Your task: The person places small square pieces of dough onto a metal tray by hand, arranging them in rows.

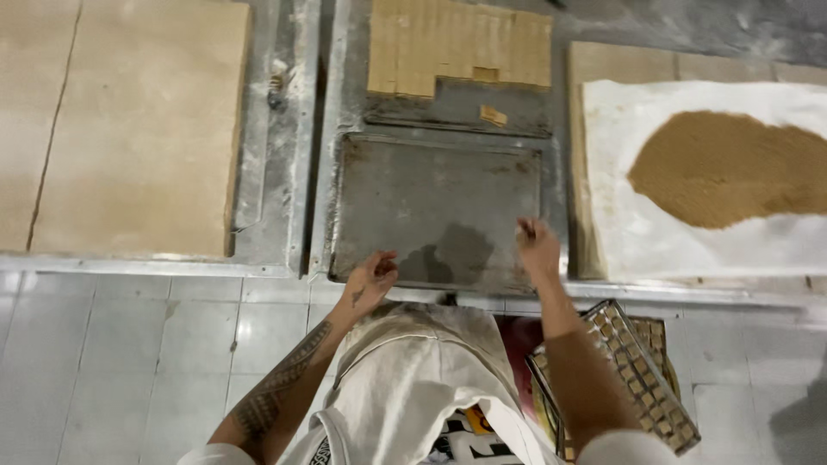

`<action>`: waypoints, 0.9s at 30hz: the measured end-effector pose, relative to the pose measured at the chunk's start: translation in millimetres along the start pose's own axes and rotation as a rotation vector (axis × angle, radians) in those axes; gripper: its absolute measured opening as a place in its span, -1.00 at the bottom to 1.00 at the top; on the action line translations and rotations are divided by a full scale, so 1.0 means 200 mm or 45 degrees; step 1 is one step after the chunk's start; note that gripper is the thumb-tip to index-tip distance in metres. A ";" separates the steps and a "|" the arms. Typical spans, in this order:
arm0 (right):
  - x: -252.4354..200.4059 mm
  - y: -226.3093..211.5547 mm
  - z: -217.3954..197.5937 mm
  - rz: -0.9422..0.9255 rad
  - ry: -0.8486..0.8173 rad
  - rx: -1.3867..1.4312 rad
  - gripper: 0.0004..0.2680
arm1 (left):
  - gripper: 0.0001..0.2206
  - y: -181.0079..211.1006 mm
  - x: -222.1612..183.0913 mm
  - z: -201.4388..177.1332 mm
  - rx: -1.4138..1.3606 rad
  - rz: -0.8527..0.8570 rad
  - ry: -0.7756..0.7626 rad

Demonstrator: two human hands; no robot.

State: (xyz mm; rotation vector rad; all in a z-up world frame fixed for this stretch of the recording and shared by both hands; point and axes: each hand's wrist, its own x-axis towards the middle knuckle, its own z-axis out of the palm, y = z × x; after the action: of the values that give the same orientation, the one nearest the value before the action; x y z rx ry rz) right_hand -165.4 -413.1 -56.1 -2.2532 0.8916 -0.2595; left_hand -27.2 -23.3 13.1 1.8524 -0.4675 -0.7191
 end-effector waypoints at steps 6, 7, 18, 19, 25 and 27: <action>0.85 -0.06 0.19 -0.155 -0.135 -0.215 -0.82 | -0.71 0.14 0.18 0.01 -0.010 -0.093 0.105; 0.96 -0.07 0.22 -0.108 -0.185 -0.193 -0.82 | -0.73 0.16 0.24 0.00 0.004 -0.084 0.115; 1.65 -0.22 0.30 -0.057 -0.373 -0.270 -0.76 | -0.75 0.27 1.63 0.28 0.468 0.340 0.020; 1.67 -0.21 0.33 -0.093 -0.387 -0.254 -0.74 | -0.75 0.26 1.78 0.33 0.447 0.492 0.008; 1.65 -0.16 0.40 -0.286 -0.337 -0.170 -0.68 | -0.58 0.16 2.44 0.68 1.127 -0.109 -0.208; 1.65 -0.16 0.39 -0.143 -0.431 -0.104 -0.71 | -0.56 0.14 2.49 0.75 1.180 -0.140 -0.258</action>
State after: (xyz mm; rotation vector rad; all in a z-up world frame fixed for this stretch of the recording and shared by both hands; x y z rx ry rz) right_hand 128.7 -573.3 -113.1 -2.3330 0.6076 0.1103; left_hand 244.1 -444.5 -132.1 2.6884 -0.9466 -0.8429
